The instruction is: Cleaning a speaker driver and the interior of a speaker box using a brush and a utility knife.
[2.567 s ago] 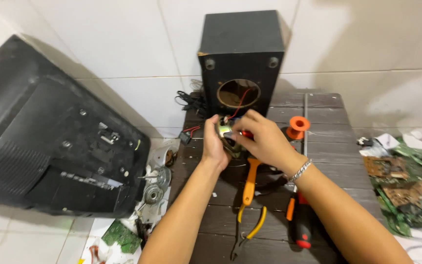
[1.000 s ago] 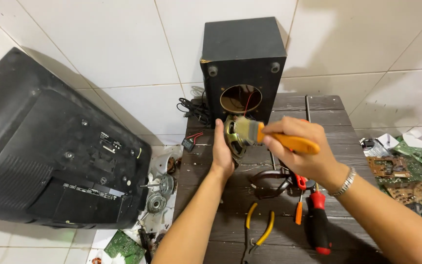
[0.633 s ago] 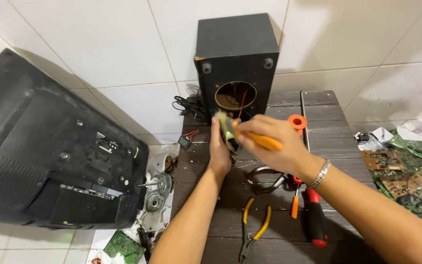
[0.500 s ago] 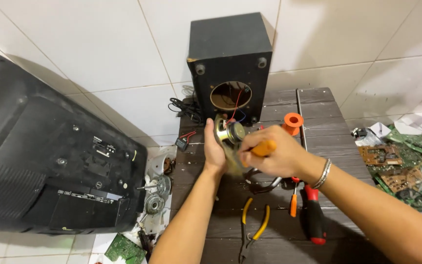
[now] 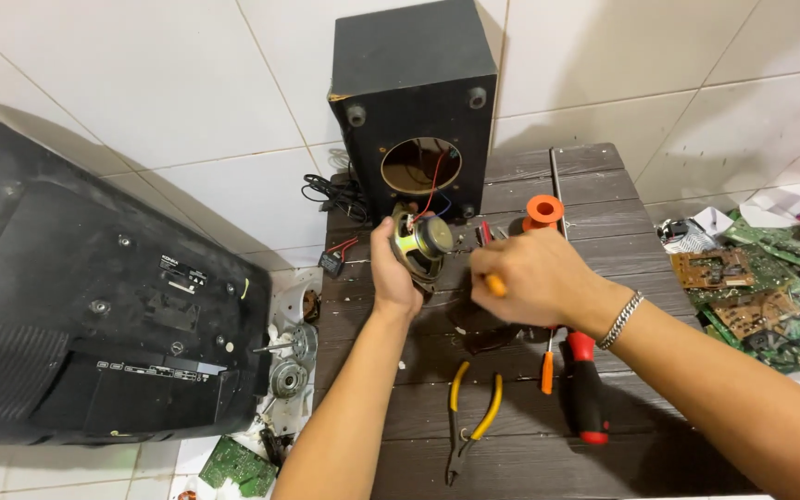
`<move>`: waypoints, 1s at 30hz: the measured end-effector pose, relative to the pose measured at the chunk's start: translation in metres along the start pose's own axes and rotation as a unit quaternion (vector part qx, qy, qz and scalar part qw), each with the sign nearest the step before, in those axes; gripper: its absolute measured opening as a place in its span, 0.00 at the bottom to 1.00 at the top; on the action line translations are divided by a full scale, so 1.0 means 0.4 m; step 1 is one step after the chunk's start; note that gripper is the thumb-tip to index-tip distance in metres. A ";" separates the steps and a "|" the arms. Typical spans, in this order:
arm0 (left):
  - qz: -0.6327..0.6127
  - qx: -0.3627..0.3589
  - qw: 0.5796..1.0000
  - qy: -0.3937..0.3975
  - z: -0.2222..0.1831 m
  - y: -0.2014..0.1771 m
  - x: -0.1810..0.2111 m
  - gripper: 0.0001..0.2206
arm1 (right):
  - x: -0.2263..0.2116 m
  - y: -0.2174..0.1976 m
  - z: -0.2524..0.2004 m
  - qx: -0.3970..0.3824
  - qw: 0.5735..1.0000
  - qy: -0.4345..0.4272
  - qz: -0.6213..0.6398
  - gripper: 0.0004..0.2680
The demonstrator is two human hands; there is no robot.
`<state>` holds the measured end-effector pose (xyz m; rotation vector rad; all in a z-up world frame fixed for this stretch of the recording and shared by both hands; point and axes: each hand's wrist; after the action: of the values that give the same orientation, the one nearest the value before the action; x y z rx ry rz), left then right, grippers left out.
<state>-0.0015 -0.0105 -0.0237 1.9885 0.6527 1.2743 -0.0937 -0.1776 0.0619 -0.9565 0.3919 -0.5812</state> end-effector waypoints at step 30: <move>-0.174 -0.098 0.959 -0.201 -0.029 0.015 0.064 0.35 | 0.025 -0.051 0.033 0.235 0.931 0.241 0.140 0.04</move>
<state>-0.0018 0.0070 -0.0011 1.7955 0.6113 0.6703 -0.0846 -0.1842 0.0857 -0.2782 0.7743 -0.6077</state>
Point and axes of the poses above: each hand's wrist, its own z-axis towards the middle knuckle, its own y-axis out of the palm, x = y × z, and after that the axes turned 13 degrees about -y, right-handed
